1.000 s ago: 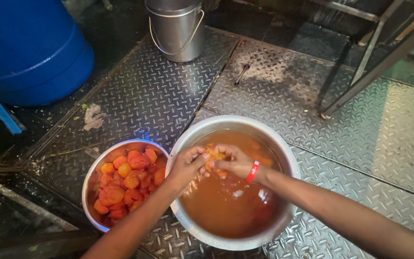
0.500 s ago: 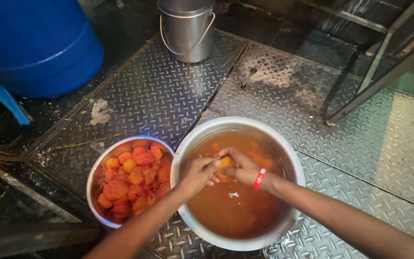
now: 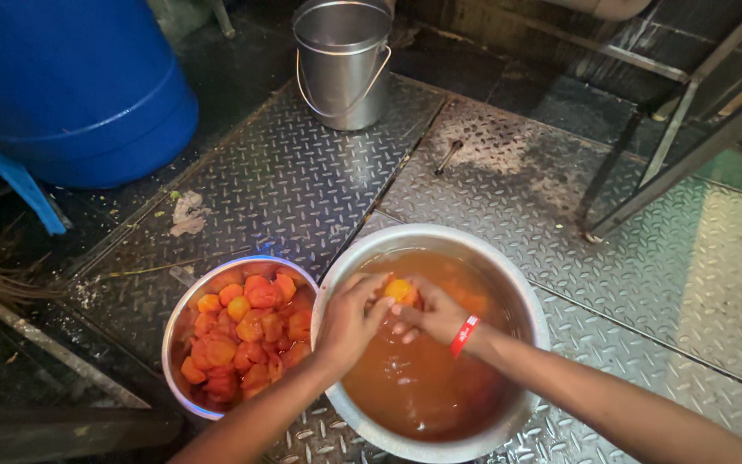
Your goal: The person peels tomatoes by hand in a basin of water and places the peeled tomatoes into a metal bowl. The hands repeatedly rub and remove the skin from each tomato, then transfer the peeled fruit to the adjacent bowl.
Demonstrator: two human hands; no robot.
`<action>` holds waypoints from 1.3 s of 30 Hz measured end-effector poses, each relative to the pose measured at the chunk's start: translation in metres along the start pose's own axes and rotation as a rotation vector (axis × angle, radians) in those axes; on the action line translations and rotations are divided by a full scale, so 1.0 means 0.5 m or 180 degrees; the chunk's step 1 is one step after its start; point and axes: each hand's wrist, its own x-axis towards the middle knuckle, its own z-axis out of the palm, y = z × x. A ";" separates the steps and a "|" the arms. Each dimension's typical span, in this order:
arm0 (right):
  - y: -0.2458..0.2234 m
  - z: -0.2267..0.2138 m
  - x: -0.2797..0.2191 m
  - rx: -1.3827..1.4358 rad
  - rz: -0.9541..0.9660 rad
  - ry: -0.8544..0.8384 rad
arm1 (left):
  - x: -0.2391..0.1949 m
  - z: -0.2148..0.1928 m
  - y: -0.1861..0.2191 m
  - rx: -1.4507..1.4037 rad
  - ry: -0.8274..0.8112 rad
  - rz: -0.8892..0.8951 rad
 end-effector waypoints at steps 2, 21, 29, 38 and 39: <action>-0.002 0.007 -0.008 -0.0233 0.0121 -0.0033 | -0.001 -0.013 0.012 0.0322 -0.0175 0.0378; -0.029 -0.036 -0.010 0.0752 0.0121 -0.0187 | 0.015 -0.014 -0.098 0.0577 0.0012 -0.0133; 0.025 -0.032 0.020 0.0906 0.0240 0.0161 | -0.006 0.017 0.015 0.0544 -0.0392 0.0029; 0.023 -0.004 0.000 0.0963 0.0262 -0.0124 | 0.006 0.000 -0.004 0.0013 -0.0386 -0.0451; 0.013 -0.008 -0.001 0.0982 0.0235 -0.0183 | 0.012 -0.004 -0.012 -0.0217 -0.0378 -0.0613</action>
